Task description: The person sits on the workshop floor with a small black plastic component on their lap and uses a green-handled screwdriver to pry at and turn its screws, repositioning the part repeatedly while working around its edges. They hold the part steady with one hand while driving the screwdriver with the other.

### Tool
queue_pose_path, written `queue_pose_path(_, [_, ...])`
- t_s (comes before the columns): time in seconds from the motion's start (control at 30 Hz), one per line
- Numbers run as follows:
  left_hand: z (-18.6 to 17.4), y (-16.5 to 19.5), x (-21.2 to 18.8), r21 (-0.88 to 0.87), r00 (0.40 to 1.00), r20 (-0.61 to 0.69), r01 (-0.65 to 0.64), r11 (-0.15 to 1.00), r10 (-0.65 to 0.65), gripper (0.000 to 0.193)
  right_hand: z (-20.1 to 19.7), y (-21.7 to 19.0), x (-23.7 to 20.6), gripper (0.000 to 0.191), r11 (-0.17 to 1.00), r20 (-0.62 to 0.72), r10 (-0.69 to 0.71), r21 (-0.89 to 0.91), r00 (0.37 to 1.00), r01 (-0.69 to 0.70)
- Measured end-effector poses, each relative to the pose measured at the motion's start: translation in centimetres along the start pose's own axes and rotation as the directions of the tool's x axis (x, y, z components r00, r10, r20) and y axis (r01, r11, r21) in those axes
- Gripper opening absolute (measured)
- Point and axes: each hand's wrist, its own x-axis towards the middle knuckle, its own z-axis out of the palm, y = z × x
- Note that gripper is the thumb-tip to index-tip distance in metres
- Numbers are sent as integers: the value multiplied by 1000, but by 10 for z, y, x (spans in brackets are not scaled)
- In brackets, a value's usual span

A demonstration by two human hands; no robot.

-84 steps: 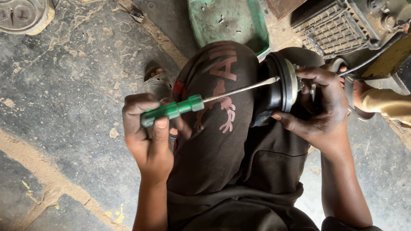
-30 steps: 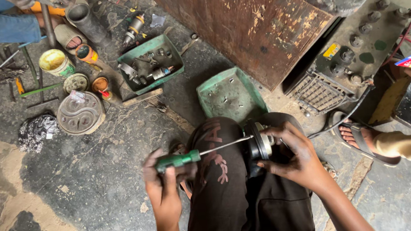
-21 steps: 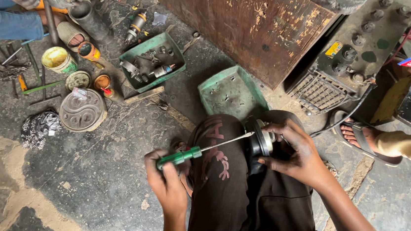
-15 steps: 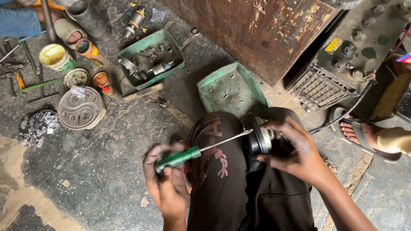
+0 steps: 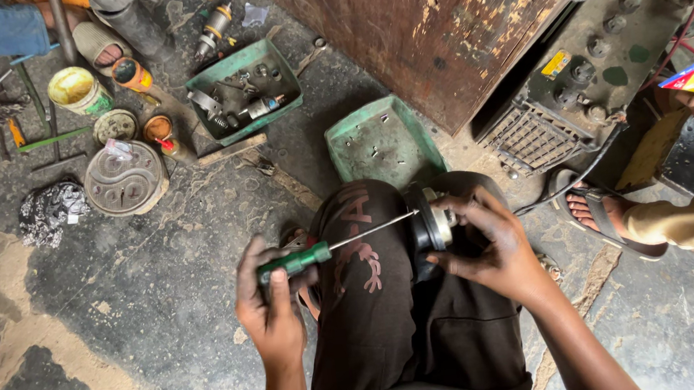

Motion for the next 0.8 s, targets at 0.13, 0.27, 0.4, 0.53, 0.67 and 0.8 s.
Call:
queue_pose_path(0.13, [6,-3,7,-24,999,17,33,999,-33,25,-1,-4,2,66,993,13,113,37,993,-114])
queue_pose_path(0.27, [9,6,9,-147,995,13,97,984,-96,20,0,-6,4,64,998,-3,57,7,998,-57])
queue_pose_path(0.4, [19,16,9,-113,972,-112,193,975,-206,33,0,-5,3,65,992,14,121,29,993,-121])
queue_pose_path(0.53, [28,16,17,32,976,-90,202,979,-199,25,-1,-3,5,65,996,-2,82,25,997,-82])
queue_pose_path(0.67, [16,28,20,-219,967,31,253,942,-253,26,-1,-3,6,66,997,5,71,20,997,-71])
queue_pose_path(0.8, [19,26,15,-74,996,15,90,993,-89,21,-1,-5,4,66,996,7,87,23,996,-88])
